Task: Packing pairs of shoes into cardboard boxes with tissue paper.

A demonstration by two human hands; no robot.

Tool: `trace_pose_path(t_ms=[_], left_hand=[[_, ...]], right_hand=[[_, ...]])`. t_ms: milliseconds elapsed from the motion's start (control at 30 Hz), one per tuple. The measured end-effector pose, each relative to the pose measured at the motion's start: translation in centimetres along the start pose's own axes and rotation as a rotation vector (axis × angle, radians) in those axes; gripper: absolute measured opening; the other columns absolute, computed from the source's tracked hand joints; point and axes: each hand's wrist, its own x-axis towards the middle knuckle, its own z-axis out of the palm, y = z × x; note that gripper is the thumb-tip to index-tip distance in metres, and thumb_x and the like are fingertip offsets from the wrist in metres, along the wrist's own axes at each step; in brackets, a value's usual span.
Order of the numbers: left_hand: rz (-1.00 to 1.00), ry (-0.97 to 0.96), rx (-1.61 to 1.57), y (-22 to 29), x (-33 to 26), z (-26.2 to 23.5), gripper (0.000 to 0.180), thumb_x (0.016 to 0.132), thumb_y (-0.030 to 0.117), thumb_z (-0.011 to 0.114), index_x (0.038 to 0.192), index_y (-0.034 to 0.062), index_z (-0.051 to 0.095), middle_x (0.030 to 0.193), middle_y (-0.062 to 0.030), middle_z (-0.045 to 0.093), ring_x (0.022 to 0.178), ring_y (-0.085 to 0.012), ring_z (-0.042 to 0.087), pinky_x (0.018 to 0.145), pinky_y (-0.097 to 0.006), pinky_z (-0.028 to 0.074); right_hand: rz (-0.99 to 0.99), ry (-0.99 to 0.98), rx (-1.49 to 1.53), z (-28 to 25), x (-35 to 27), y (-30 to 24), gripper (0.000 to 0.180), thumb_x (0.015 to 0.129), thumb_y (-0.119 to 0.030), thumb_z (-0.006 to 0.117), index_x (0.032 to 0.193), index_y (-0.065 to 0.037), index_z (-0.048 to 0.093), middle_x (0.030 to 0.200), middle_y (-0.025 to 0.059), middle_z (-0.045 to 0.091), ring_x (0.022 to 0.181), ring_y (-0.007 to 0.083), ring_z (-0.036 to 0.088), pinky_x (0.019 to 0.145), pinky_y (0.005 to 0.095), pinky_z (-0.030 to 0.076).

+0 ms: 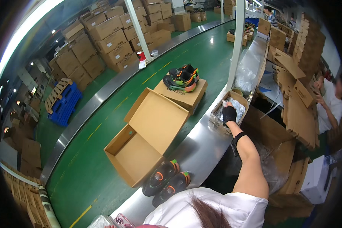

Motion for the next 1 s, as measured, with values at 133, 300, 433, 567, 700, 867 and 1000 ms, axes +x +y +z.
trace_pose_path(t_ms=[133, 300, 433, 567, 700, 867, 1000], left_hand=[[0.121, 0.462, 0.34, -8.6, 6.3, -9.8, 0.024, 0.08, 0.022, 0.046, 0.082, 0.0075, 0.065, 0.076, -0.0102, 0.062, 0.07, -0.023, 0.058, 0.058, -0.038, 0.045], [0.786, 0.513, 1.377, -4.3, -1.0, -7.6, 0.027, 0.08, 0.014, 0.041, 0.081, -0.0039, 0.061, 0.075, -0.0158, 0.059, 0.067, -0.0242, 0.053, 0.062, -0.034, 0.042], [0.681, 0.33, 1.485, -5.9, -1.2, -7.0, 0.025, 0.081, 0.017, 0.041, 0.093, -0.0006, 0.055, 0.09, -0.0172, 0.054, 0.081, -0.0284, 0.05, 0.071, -0.042, 0.038], [0.645, 0.227, 1.546, -6.9, 0.3, -7.3, 0.03, 0.082, 0.02, 0.041, 0.106, 0.0027, 0.049, 0.105, -0.0187, 0.048, 0.094, -0.0327, 0.046, 0.08, -0.049, 0.034], [0.612, 0.163, 1.673, -8.2, 3.5, -10.3, 0.039, 0.084, 0.023, 0.042, 0.118, 0.006, 0.042, 0.12, -0.0201, 0.043, 0.108, -0.0369, 0.042, 0.089, -0.056, 0.03], [0.866, 0.06, 2.955, -12.8, 5.8, -13.2, 0.03, 0.081, 0.017, 0.043, 0.106, 0.0038, 0.053, 0.105, -0.0189, 0.053, 0.102, -0.0364, 0.047, 0.086, -0.05, 0.037], [0.926, 0.231, 1.623, -8.7, 2.0, -8.6, 0.035, 0.082, 0.014, 0.042, 0.114, 0.0009, 0.046, 0.107, -0.0215, 0.05, 0.099, -0.0403, 0.048, 0.082, -0.051, 0.04]], right_hand=[[-0.343, 0.034, 0.445, 0.1, -2.6, -10.1, 0.012, 0.077, -0.015, 0.048, 0.086, -0.008, 0.054, 0.066, 0.0175, 0.054, 0.062, 0.0331, 0.056, 0.054, 0.0379, 0.044], [-0.742, -0.301, 0.484, 2.8, -11.3, -20.2, 0.018, 0.072, -0.01, 0.051, 0.09, -0.009, 0.054, 0.064, 0.0156, 0.053, 0.053, 0.0276, 0.052, 0.049, 0.0347, 0.042], [-0.964, -1.091, 0.348, 4.9, -21.5, -24.7, 0.065, 0.066, -0.017, 0.06, 0.124, -0.011, 0.033, 0.11, 0.024, 0.044, 0.1, 0.0367, 0.046, 0.084, 0.0393, 0.039], [-1.148, -1.417, -0.126, 3.4, -29.0, -26.2, 0.058, 0.069, -0.029, 0.06, 0.12, -0.01, 0.041, 0.109, 0.0202, 0.05, 0.101, 0.0348, 0.049, 0.081, 0.0467, 0.04], [-1.163, -1.554, -0.356, 2.8, -31.1, -27.3, 0.032, 0.073, -0.03, 0.057, 0.092, -0.006, 0.06, 0.087, 0.0132, 0.062, 0.086, 0.0278, 0.059, 0.068, 0.0398, 0.046], [-1.236, -1.574, -0.297, 4.4, -32.9, -26.5, 0.03, 0.073, -0.028, 0.055, 0.095, -0.007, 0.052, 0.082, 0.0173, 0.06, 0.08, 0.0331, 0.058, 0.064, 0.0413, 0.045], [-1.197, -1.544, -0.279, 4.8, -32.3, -25.5, 0.026, 0.073, -0.025, 0.053, 0.093, -0.007, 0.053, 0.082, 0.0168, 0.06, 0.08, 0.0324, 0.059, 0.064, 0.0416, 0.045]])
